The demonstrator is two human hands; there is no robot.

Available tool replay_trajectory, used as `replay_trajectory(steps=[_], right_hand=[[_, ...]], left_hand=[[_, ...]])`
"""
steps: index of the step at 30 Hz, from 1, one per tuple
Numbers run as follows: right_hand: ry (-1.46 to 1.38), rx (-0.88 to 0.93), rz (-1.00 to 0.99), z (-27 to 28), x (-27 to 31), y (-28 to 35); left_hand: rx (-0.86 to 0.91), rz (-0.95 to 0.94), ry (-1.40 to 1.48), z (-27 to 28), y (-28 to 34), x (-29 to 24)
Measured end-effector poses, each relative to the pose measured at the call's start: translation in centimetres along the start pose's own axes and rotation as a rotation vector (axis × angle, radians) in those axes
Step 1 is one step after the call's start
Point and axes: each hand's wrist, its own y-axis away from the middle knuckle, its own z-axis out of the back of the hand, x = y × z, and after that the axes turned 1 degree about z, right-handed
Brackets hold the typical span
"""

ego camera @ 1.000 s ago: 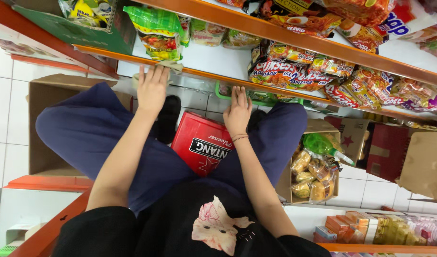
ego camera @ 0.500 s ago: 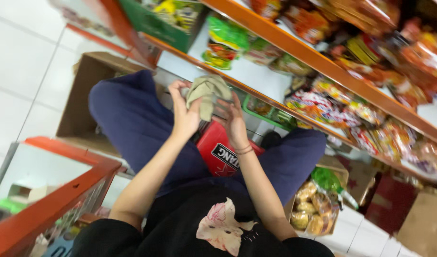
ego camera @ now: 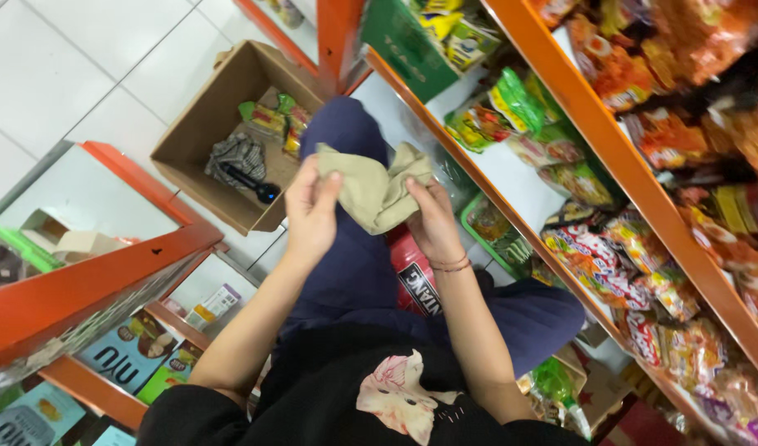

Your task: The person sorts grocery items including instant noodles and snacks into a cardboard box, wipes a shelf with a cloth, and scans the items with a handheld barcode scanner.

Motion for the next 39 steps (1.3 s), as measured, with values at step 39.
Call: replay_trajectory(steps=[39], right_hand=[[0.342, -0.250, -0.100, 1.4, -14.1, -16.2]], left_hand=[[-0.034, -0.349, -0.972, 11.5, -9.3, 16.7]])
